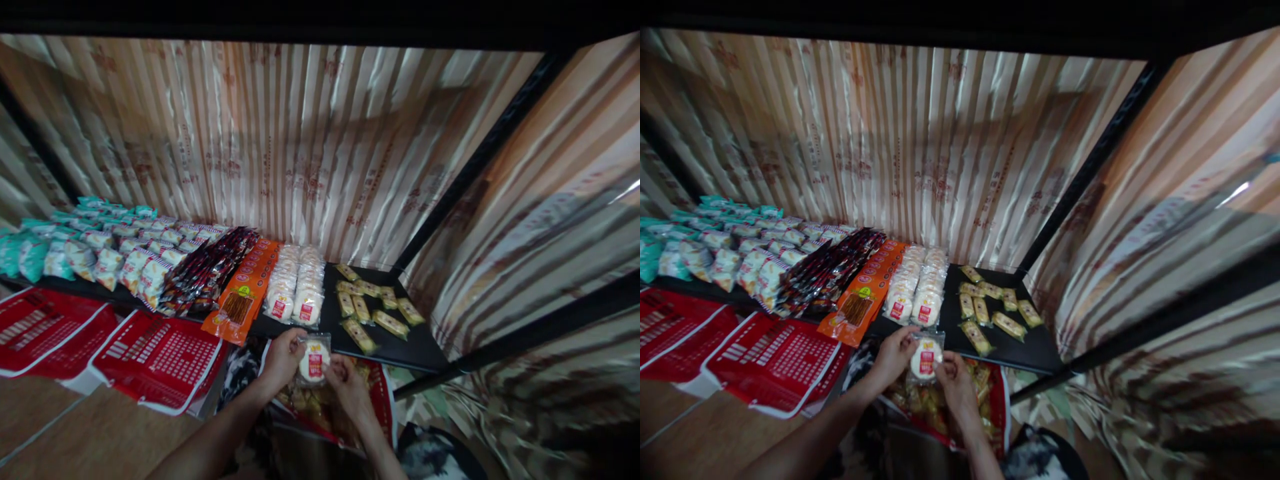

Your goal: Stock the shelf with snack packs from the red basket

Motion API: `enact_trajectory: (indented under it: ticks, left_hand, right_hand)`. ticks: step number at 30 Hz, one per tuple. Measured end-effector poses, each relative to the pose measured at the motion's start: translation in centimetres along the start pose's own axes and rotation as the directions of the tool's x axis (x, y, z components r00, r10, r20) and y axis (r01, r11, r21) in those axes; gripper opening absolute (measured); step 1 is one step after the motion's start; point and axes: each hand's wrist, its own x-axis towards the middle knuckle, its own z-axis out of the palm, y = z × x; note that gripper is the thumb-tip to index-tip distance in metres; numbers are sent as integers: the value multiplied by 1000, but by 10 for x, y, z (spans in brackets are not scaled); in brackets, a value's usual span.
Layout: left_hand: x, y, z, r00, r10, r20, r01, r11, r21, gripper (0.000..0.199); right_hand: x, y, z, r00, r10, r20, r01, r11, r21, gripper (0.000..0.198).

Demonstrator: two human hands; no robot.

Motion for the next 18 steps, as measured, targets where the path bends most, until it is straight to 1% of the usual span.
enact_trajectory:
  ticks: [2,3,5,7,11,14,16,18]
  left_hand:
    - [9,9,-1,999,19,-47,-16,998,64,32]
    - [12,12,-2,997,31,-75,-24,996,84,35]
    - [16,16,-3,988,81,-128,-60,985,159,37]
    - [16,14,-5,978,136,-159,-95,966,242,34]
    - [12,2,-5,972,203,-120,-155,934,322,31]
    - [12,-9,-4,954,277,-112,-209,887,411,32]
    - [14,-14,-3,943,308,-126,-216,855,471,33]
    - [18,-17,-2,941,322,-108,-226,832,507,34]
  right_hand:
    - [11,-7,3,999,-35,1,35,999,20,42]
    - [16,-10,5,999,-52,-7,52,999,-4,42]
    - [27,-13,8,996,-74,-51,69,994,-86,40]
    - [37,-14,11,993,-77,-94,60,984,-167,38]
    - [54,-11,15,984,-86,-154,43,964,-264,35]
    - [64,-11,18,979,-98,-180,36,947,-319,34]
    - [69,-12,20,975,-103,-197,25,930,-366,32]
    - [73,-13,23,974,-100,-201,9,912,-409,30]
